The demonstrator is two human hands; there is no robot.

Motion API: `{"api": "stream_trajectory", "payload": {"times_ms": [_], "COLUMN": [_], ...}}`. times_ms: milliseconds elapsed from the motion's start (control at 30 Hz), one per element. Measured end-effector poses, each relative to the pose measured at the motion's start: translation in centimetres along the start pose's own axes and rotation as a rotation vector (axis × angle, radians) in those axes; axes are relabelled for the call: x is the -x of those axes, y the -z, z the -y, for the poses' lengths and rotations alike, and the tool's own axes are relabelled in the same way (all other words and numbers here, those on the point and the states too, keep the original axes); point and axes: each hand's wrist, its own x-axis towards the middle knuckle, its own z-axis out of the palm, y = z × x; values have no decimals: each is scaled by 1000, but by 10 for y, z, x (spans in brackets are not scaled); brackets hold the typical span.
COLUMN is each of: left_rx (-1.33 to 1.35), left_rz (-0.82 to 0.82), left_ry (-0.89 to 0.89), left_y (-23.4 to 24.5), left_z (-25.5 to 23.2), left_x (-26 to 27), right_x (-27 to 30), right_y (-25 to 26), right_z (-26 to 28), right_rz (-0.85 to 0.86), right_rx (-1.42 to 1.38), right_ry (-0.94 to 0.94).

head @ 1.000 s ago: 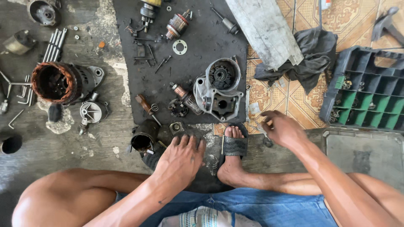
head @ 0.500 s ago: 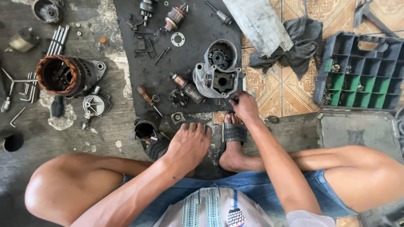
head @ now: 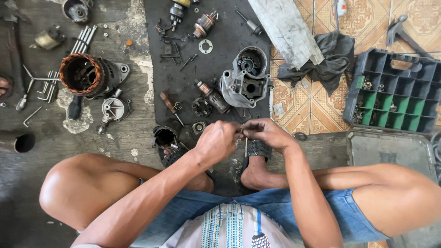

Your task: The person sits on the floor and cleans small metal parts of a disassembled motor using a cloth and sandpaper. They wipe and sand the components individually, handling them one at a time.

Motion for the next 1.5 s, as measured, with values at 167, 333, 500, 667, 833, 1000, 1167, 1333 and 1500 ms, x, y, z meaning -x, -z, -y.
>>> {"api": "stream_trajectory", "payload": {"times_ms": [167,333,500,667,833,1000,1167,1333,1500], "left_rx": [-238,-439,-410,-379,-293,22,203,279,441], "left_rz": [-42,-44,-29,-20,12,21,-60,-128,-248], "left_ry": [-11,-110,-123,-88,-41,48,21,7,-24], "left_y": [-3,-5,1,11,29,59,62,80,101], "left_z": [16,28,29,29,20,-4,-1,-16,-22], "left_x": [-9,-10,-3,-4,-5,5,2,14,19], "right_x": [-15,-80,-94,-82,-79,-50,-90,-100,-44], "right_y": [-4,5,6,9,35,-36,-17,-3,-27], "right_z": [9,-72,-95,-84,-78,-13,-69,-82,3], "right_rz": [-195,-539,-668,-761,-932,-767,-755,-751,-292], "right_rx": [267,816,930,775,767,1010,1090,1086,998], "right_ry": [-74,-249,-265,-354,-313,-287,-71,-23,-253]}}
